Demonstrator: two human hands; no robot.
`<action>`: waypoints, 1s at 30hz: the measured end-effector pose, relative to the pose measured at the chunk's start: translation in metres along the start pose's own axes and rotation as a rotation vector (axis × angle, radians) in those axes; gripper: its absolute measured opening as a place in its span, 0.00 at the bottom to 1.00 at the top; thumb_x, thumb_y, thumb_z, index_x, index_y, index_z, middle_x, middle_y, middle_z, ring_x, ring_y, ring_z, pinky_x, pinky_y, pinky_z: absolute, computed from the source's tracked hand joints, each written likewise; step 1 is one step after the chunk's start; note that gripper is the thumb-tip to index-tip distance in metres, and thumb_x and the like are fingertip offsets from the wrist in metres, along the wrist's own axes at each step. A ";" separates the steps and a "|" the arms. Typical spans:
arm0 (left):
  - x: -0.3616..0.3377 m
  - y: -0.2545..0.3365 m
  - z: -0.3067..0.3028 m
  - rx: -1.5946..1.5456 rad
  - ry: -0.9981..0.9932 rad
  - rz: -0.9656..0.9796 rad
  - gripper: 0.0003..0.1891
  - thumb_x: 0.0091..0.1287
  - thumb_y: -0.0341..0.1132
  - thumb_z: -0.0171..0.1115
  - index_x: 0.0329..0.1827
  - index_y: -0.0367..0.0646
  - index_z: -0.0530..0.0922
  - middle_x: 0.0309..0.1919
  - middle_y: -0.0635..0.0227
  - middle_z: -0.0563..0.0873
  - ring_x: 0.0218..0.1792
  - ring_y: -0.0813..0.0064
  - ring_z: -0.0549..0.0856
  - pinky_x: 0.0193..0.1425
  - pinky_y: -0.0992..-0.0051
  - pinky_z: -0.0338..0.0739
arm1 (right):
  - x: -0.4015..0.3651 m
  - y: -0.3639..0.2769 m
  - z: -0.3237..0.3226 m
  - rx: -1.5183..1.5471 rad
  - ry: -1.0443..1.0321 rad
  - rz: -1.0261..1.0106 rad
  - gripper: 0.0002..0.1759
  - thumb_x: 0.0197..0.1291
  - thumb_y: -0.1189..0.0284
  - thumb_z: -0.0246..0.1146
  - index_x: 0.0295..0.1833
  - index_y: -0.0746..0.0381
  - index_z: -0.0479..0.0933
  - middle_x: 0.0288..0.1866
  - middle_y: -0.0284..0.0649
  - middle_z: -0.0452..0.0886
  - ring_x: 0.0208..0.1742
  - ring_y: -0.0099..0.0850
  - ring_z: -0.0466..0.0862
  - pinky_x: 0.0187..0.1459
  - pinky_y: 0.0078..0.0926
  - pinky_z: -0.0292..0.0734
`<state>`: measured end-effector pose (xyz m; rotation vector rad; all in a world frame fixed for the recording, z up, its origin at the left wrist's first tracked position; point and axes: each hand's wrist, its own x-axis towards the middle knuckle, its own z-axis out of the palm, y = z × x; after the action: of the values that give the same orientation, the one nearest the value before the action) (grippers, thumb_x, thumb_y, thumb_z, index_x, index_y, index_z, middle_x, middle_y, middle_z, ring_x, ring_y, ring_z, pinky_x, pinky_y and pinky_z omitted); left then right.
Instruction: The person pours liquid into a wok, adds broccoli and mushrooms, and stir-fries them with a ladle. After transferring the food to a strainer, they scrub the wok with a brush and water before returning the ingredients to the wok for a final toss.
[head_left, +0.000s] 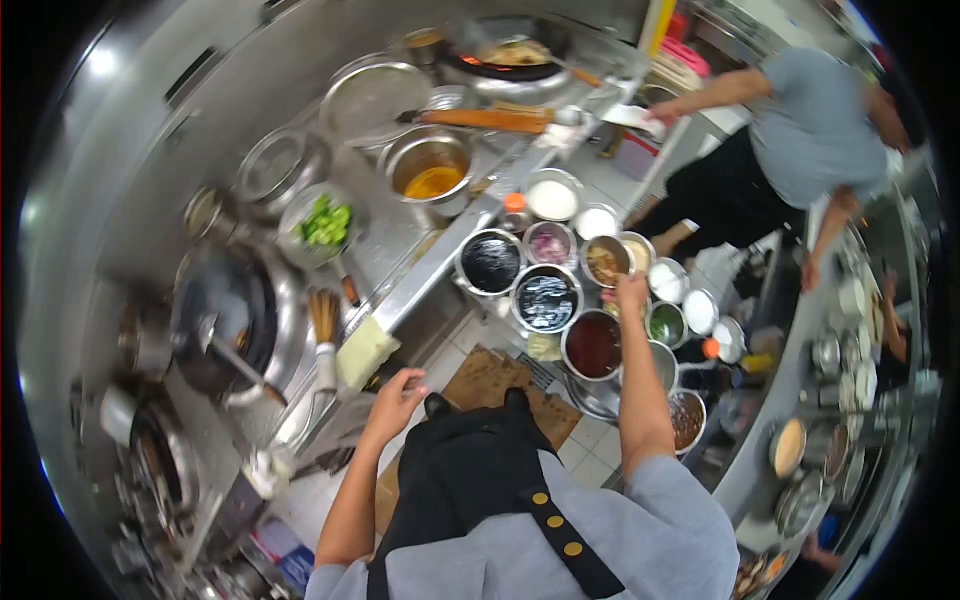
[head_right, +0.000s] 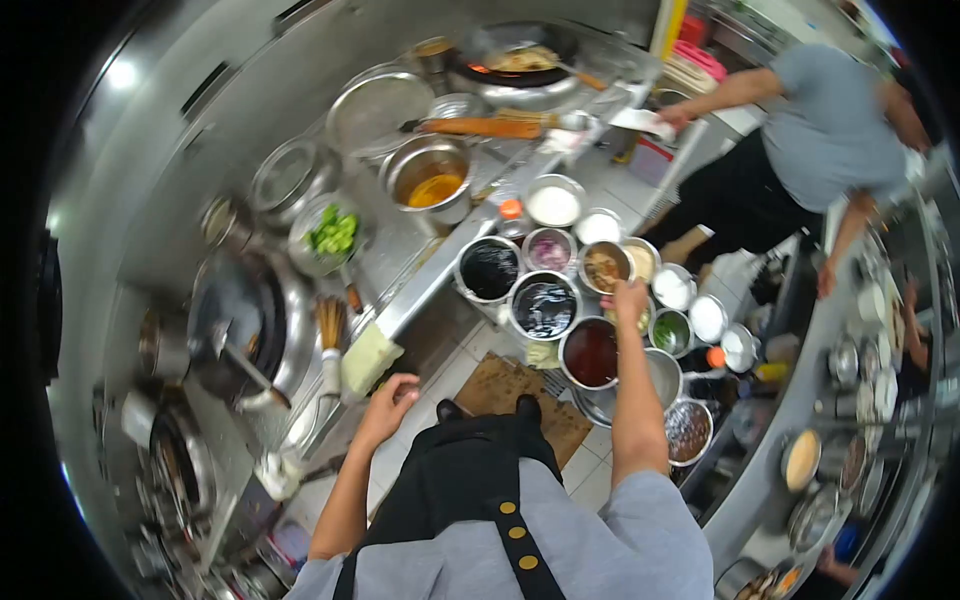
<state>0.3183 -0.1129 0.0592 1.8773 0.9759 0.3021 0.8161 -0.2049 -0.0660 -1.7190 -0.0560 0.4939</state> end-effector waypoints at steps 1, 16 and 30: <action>-0.025 -0.024 -0.002 0.010 0.037 -0.099 0.16 0.66 0.34 0.65 0.54 0.42 0.76 0.47 0.60 0.85 0.48 0.67 0.85 0.51 0.69 0.80 | 0.009 0.009 -0.001 0.085 -0.043 0.065 0.13 0.62 0.75 0.57 0.49 0.71 0.66 0.35 0.54 0.80 0.25 0.45 0.86 0.21 0.38 0.87; -0.268 -0.334 -0.025 -0.810 0.960 -0.985 0.29 0.67 0.37 0.60 0.70 0.51 0.61 0.52 0.59 0.83 0.48 0.61 0.82 0.45 0.61 0.78 | -0.317 0.005 0.212 -0.749 -1.376 -0.226 0.25 0.61 0.58 0.67 0.60 0.57 0.73 0.36 0.35 0.82 0.28 0.23 0.81 0.25 0.26 0.77; -0.309 -0.463 -0.067 -0.852 0.955 -0.621 0.12 0.66 0.39 0.62 0.49 0.47 0.74 0.38 0.69 0.82 0.35 0.73 0.82 0.34 0.69 0.77 | -0.382 0.026 0.388 -0.729 -0.385 -1.324 0.23 0.61 0.70 0.63 0.61 0.65 0.70 0.37 0.52 0.77 0.44 0.47 0.80 0.50 0.39 0.75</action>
<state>-0.1505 -0.1968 -0.2357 0.5419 1.6383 1.0775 0.3267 0.0319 -0.0273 -1.8019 -1.6900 -0.2583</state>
